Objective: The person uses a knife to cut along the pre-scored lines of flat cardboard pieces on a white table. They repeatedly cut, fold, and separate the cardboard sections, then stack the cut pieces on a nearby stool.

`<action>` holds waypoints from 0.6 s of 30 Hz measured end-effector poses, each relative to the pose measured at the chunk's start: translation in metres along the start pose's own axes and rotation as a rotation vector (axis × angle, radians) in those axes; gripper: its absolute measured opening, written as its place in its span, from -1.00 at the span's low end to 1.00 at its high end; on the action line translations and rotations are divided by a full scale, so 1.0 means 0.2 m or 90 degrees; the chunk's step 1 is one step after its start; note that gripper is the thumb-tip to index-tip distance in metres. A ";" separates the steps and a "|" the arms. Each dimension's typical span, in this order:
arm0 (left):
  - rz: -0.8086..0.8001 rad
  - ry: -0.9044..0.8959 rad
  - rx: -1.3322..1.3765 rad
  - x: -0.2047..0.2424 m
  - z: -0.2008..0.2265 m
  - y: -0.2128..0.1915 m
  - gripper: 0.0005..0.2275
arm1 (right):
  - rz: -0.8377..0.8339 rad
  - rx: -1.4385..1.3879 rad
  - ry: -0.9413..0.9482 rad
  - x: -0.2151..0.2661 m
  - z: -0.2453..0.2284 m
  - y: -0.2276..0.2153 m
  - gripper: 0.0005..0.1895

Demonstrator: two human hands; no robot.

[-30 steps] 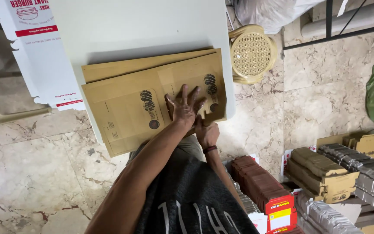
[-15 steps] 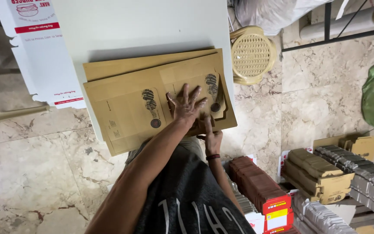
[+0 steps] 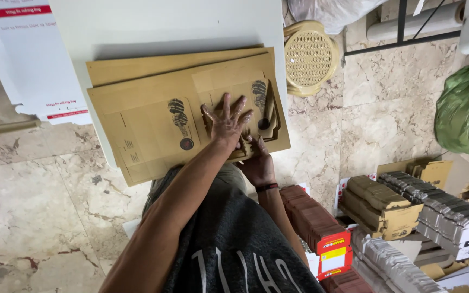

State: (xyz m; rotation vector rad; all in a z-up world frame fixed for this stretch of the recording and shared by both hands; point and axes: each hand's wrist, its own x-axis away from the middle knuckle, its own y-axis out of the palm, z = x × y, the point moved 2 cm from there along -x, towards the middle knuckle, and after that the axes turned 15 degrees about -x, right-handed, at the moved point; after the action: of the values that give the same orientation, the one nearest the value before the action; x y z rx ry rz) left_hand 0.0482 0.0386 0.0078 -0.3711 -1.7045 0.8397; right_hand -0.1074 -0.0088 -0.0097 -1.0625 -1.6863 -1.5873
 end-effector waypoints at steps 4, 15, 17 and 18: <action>0.008 -0.015 -0.008 0.02 -0.01 -0.02 -0.13 | -0.014 -0.060 -0.033 -0.03 0.03 -0.02 -0.62; -0.010 0.004 -0.040 0.22 -0.07 -0.19 -0.36 | 0.289 0.120 -0.387 0.12 0.17 0.19 -0.72; 0.039 -0.021 -0.005 0.21 -0.07 -0.19 -0.37 | 0.266 0.055 -0.369 0.17 0.11 0.35 -0.66; 0.040 -0.034 -0.005 0.17 -0.07 -0.16 -0.37 | 0.254 0.059 -0.365 0.13 0.10 0.31 -0.66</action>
State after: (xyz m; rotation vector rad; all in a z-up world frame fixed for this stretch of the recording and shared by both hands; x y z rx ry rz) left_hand 0.0571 0.0415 0.0556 -0.4126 -1.7539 0.8966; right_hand -0.0668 0.0134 0.0421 -1.7925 -1.7194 -0.9922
